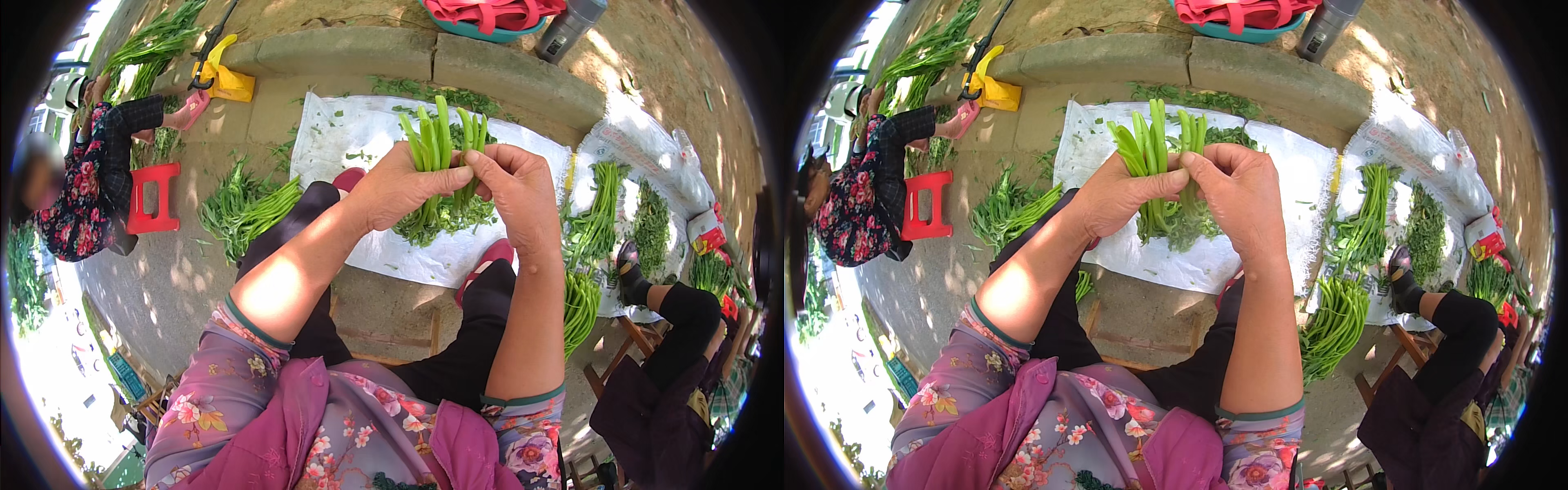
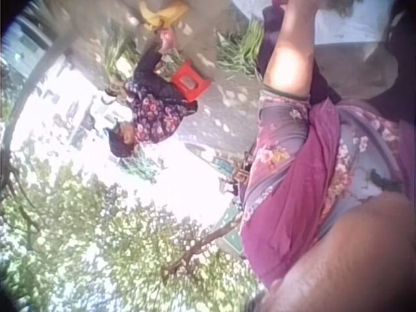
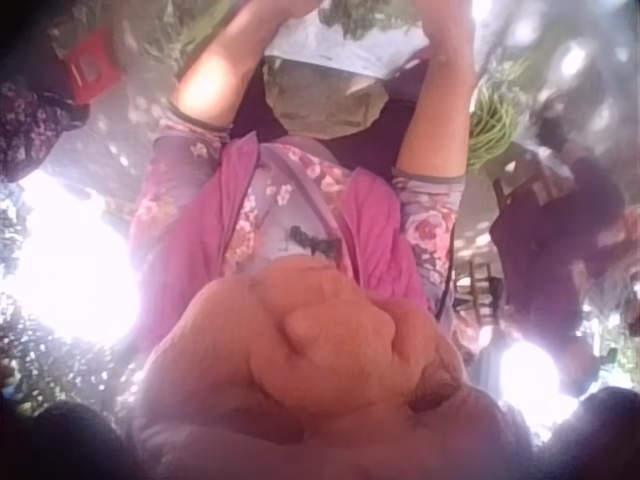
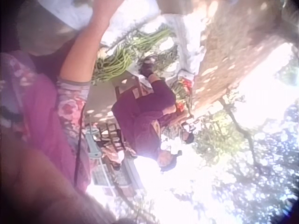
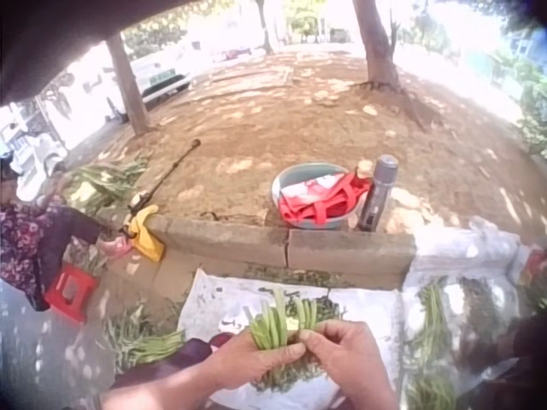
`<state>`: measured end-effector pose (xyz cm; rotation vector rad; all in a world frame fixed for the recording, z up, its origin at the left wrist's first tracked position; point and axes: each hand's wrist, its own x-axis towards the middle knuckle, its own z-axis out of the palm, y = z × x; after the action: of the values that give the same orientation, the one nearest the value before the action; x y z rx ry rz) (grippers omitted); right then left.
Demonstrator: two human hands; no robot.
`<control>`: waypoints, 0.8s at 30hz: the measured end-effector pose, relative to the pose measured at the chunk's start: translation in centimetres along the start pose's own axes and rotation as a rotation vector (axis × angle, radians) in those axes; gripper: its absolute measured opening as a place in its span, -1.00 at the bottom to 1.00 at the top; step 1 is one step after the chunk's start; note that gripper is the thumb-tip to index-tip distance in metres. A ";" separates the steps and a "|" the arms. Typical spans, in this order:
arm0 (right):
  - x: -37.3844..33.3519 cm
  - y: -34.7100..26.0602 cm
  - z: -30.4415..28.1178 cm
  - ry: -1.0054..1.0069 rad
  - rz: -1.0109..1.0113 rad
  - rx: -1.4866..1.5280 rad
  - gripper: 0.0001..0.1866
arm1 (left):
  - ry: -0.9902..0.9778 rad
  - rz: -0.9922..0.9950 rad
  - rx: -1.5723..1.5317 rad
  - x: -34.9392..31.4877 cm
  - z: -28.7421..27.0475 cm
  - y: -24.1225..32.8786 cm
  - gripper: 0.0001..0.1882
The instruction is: The person picks through a bunch of green leafy vegetables by hand, removing the stems and placing the cleaned pieces onto a white sheet on the ground while seated outdoors.
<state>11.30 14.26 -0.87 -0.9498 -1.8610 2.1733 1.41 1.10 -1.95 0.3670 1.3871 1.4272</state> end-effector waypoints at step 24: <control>0.0 0.2 0.5 0.118 -0.028 0.132 -0.78 | 0.103 -0.024 -0.129 0.2 -0.3 -0.1 -0.79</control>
<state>11.12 13.74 -1.05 -0.9957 -1.6467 2.1433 1.15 1.05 -2.23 0.1954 1.3681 1.5250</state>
